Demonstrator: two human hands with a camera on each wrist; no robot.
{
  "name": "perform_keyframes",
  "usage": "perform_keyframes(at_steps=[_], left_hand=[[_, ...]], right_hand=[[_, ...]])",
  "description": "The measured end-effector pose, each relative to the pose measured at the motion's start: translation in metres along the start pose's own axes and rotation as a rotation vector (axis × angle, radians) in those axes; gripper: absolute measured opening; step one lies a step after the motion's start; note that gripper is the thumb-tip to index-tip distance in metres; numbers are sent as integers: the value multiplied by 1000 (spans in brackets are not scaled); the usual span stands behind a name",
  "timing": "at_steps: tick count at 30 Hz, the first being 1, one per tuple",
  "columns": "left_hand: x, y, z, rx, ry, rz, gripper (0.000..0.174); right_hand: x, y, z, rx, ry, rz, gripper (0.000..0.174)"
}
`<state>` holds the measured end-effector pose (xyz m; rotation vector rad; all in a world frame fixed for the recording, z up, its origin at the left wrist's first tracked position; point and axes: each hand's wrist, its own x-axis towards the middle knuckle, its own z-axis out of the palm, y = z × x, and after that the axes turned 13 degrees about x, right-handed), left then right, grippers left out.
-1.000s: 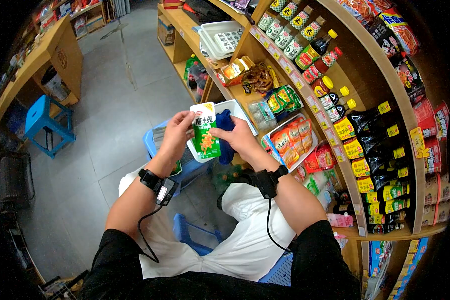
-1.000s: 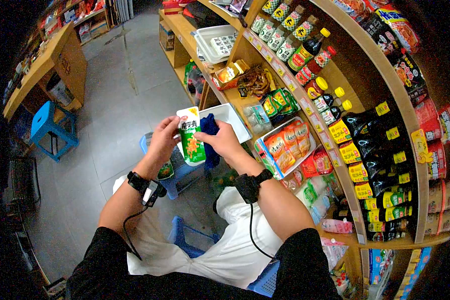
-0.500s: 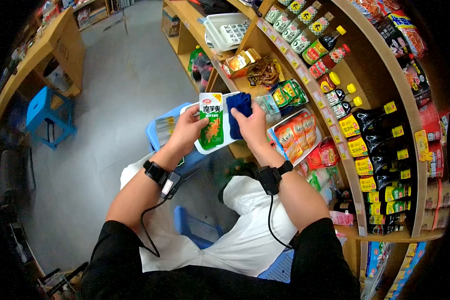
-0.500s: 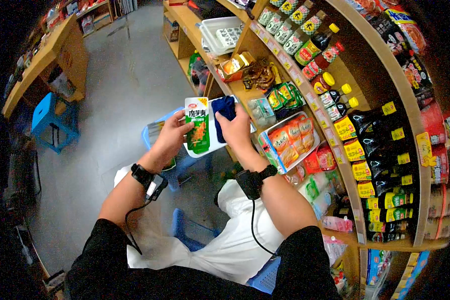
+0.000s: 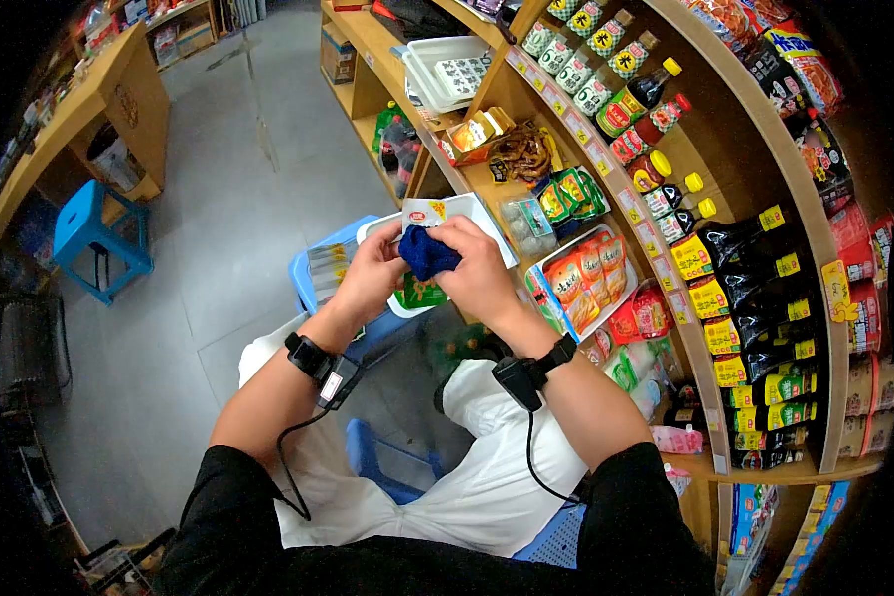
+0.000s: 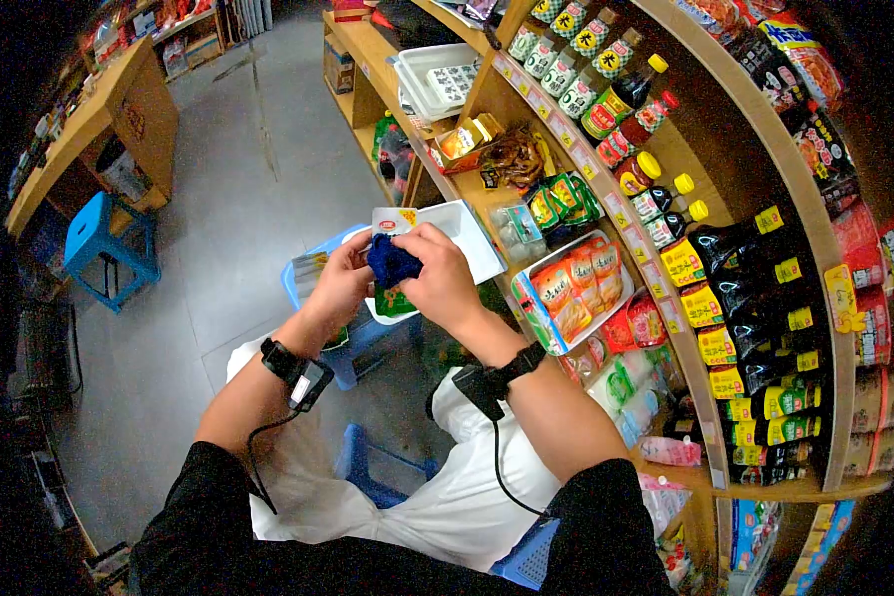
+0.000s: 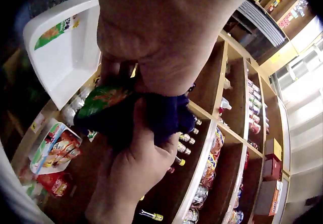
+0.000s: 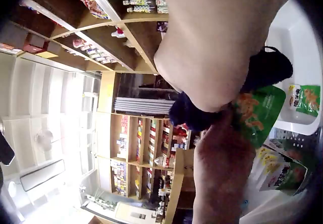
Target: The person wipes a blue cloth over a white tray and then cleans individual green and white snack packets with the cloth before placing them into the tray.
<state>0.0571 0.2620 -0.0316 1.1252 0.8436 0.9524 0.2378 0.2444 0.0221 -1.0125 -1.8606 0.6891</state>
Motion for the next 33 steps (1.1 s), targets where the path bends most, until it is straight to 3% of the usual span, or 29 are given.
perform_keyframes(at_steps=[7,13,18,27,29,33], left_hand=[[-9,6,6,85,-216,0,49],[-12,4,8,111,-242,-74,55],[-11,2,8,199,-214,-114,57],[-5,-14,4,-106,-136,-194,40],[-6,-6,7,-275,-81,-223,57],[4,-20,-16,-358,-141,-209,65]], right_hand=[[4,12,-10,-61,259,64,40],[1,30,-15,-72,257,169,31],[-1,24,-9,-70,197,144,36],[0,12,4,46,61,121,42],[0,10,2,58,25,124,42],[-4,9,0,30,-53,173,42]])
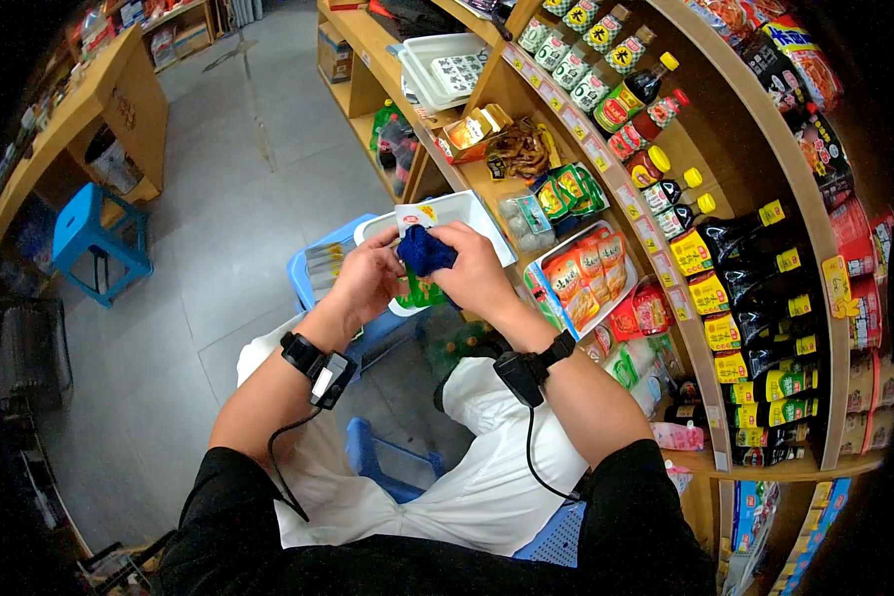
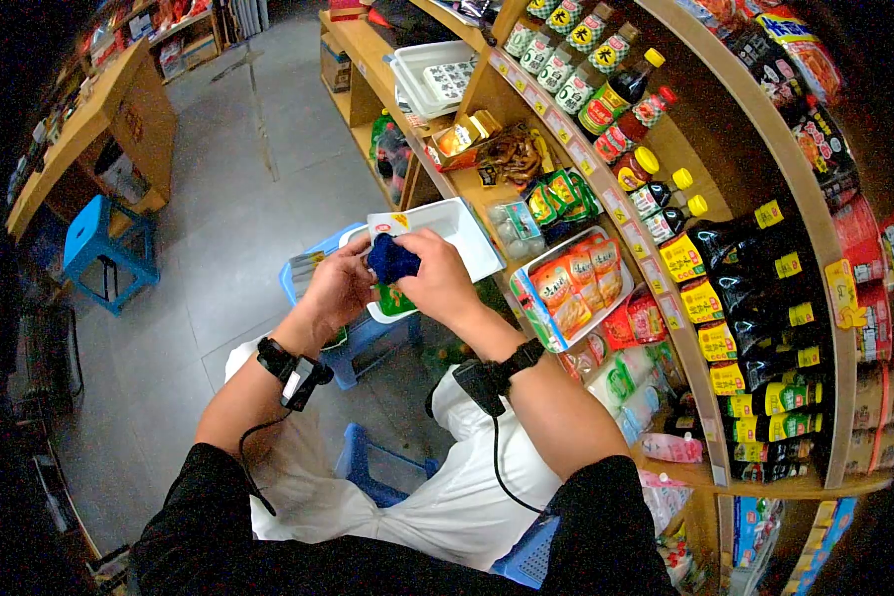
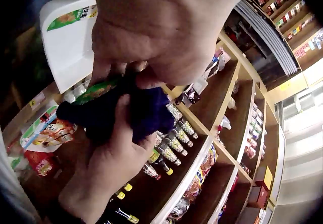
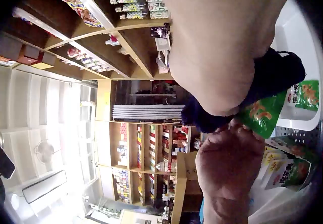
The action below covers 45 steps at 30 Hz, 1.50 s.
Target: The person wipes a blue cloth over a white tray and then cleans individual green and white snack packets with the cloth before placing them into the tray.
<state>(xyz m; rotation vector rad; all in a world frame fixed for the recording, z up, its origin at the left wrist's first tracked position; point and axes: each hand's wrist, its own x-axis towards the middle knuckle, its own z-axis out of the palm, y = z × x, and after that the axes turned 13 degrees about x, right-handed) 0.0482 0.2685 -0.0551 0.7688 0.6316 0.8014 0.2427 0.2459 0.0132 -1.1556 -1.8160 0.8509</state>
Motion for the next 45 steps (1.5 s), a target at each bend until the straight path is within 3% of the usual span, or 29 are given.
perform_keyframes(at_steps=[9,12,19,25,30,34,38,45], left_hand=[[-5,16,22,-98,157,64,51],[-1,10,17,17,185,58,46],[-3,9,25,29,175,28,41],[1,-2,10,65,129,-8,34],[2,0,17,-81,229,66,34],[5,0,13,-42,286,94,35],[9,0,3,-71,357,139,33],[6,10,5,-7,475,178,34]], right_hand=[[-4,0,1,-3,-143,-72,45],[-3,-1,-2,19,-135,34,42],[1,11,0,-21,146,-13,40],[-5,14,7,11,26,30,43],[-5,4,7,-22,-158,-2,43],[-7,6,9,-29,-231,-152,41],[-8,5,7,-62,-222,-183,43],[-3,12,-6,-91,-41,64,33]])
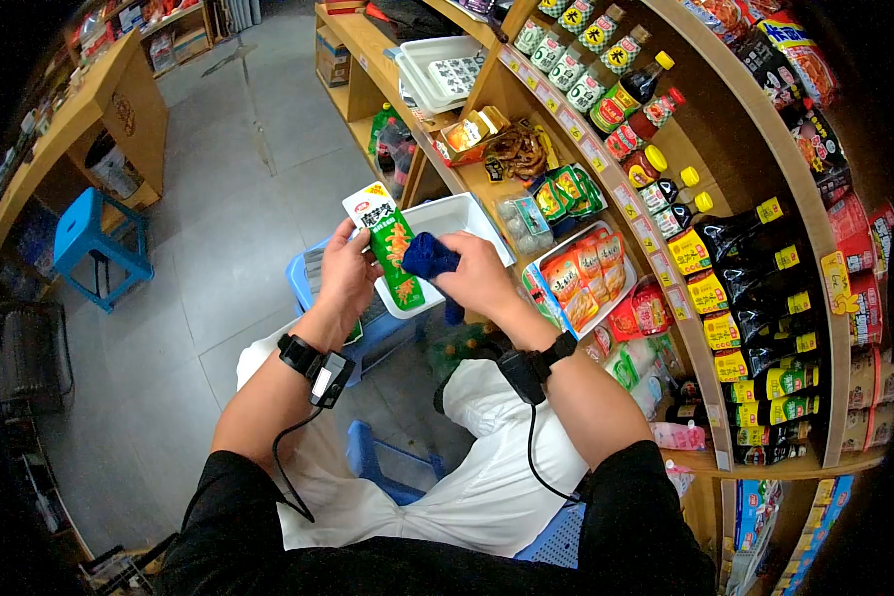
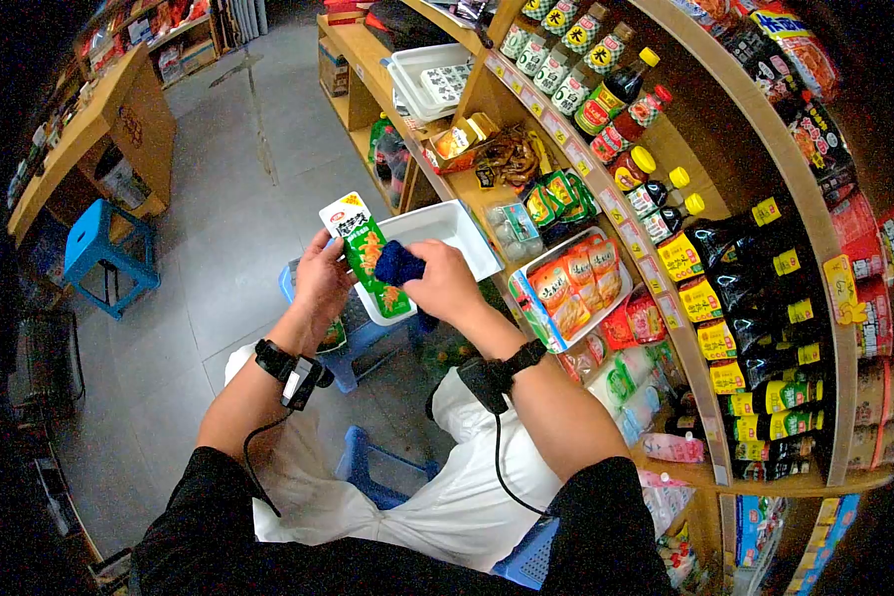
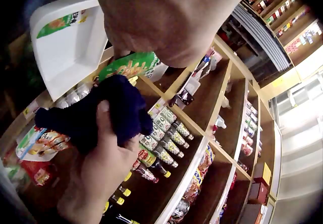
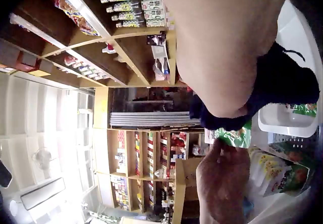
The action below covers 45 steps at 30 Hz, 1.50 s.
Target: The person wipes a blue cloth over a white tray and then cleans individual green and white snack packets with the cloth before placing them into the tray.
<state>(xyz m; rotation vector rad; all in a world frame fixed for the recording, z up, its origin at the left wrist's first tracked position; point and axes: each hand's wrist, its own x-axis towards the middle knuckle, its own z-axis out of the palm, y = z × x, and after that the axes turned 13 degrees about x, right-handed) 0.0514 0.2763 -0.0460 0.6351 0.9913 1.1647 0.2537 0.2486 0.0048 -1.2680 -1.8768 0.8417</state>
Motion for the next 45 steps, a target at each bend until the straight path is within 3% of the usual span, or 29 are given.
perform_keyframes(at_steps=[5,7,9,10,13,14,17,19,25,28,30,34,37,39,45], left_hand=[[-3,6,2,-18,-13,-13,34],[-4,6,3,-12,-20,-24,34],[-5,6,7,0,-53,-49,34],[-6,5,8,-1,-53,-48,34],[-7,2,8,-39,-134,-69,33],[-8,2,8,-18,-133,-66,33],[-5,-2,5,8,-157,-53,32],[-5,-2,3,13,-183,-43,32],[-5,-3,3,189,-203,-42,40],[-18,3,11,243,-112,-7,50],[-20,6,11,246,-325,2,56],[-18,-2,12,182,-354,-25,57],[-16,-5,11,105,-349,-77,51],[-15,-3,10,61,-419,-67,42],[-13,-3,5,-12,-362,-90,32]], right_hand=[[4,19,-6,73,196,190,27],[5,21,-8,51,209,213,23],[6,32,-5,213,208,280,21],[6,37,1,380,221,251,28],[6,34,11,470,186,201,31],[5,30,9,505,136,273,39],[-1,5,2,270,58,204,45],[1,8,2,266,60,210,49],[4,7,1,273,162,125,41],[4,2,-2,80,232,95,39],[3,0,-2,83,213,139,39],[1,-5,1,89,189,105,40],[1,-10,5,90,128,155,40],[1,-10,8,57,106,106,39],[-1,-10,7,66,1,-63,36]])
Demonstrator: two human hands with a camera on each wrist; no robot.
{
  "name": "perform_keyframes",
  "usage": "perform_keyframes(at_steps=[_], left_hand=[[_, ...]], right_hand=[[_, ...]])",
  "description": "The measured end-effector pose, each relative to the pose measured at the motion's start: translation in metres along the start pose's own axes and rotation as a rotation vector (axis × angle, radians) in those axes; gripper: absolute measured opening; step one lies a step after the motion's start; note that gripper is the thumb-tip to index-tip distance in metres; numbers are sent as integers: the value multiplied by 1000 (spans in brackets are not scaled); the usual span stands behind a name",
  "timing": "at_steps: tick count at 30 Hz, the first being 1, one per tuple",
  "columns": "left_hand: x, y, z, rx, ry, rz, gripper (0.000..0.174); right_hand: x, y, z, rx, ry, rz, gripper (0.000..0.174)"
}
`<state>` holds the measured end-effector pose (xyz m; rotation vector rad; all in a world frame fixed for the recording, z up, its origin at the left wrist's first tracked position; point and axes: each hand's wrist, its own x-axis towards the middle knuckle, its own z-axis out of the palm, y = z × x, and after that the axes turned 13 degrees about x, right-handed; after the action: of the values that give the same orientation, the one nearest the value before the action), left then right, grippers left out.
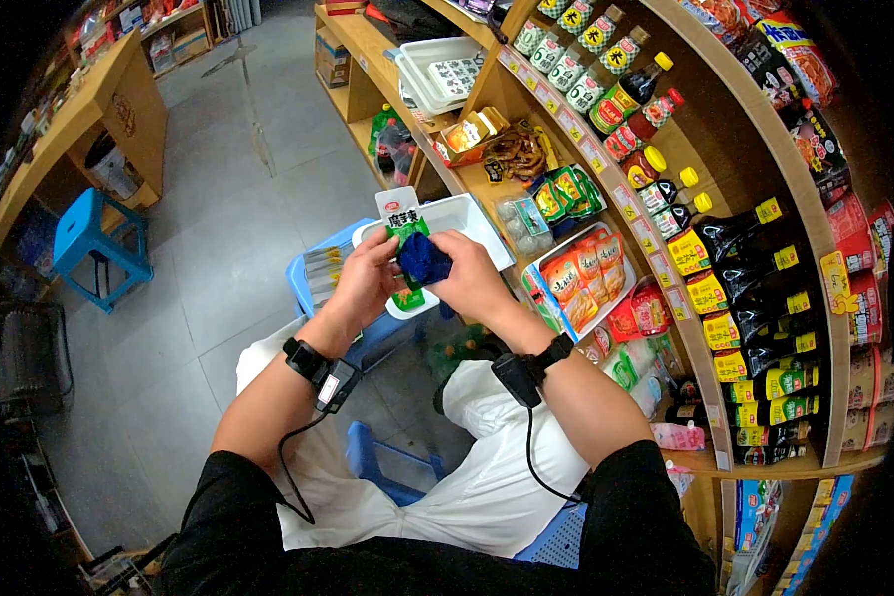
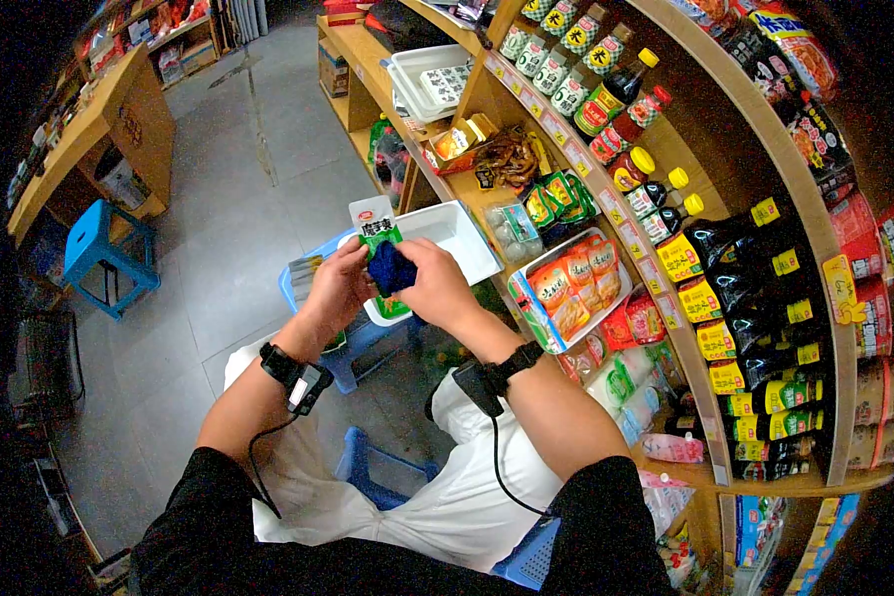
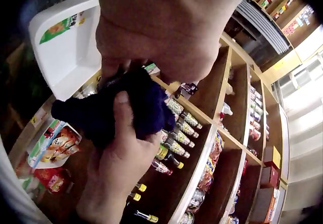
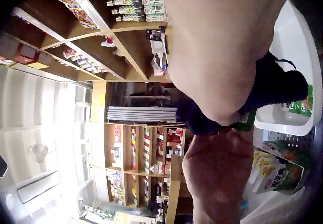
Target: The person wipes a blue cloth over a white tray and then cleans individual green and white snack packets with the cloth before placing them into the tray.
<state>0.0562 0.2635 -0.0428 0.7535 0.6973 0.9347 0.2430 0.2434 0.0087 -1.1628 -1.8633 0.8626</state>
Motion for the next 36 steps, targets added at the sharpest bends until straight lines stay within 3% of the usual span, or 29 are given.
perform_keyframes(at_steps=[8,11,16,20,24,31,36], left_hand=[[4,-2,0,73,84,7,32],[2,0,2,155,76,5,35],[1,-4,5,198,30,-39,37],[-4,-2,9,266,-118,-86,43],[-4,-3,7,321,-106,-70,44],[1,-10,4,335,-71,39,42],[-7,-2,11,448,-58,21,42]], right_hand=[[-1,1,-2,-45,-135,-121,36],[-1,5,-4,-76,-94,-80,34],[3,11,-18,-222,154,39,28],[3,21,-20,-168,198,53,29],[1,10,-14,-84,186,111,31],[-1,6,-4,-23,11,-40,33],[-1,4,-5,-58,70,-62,32]])
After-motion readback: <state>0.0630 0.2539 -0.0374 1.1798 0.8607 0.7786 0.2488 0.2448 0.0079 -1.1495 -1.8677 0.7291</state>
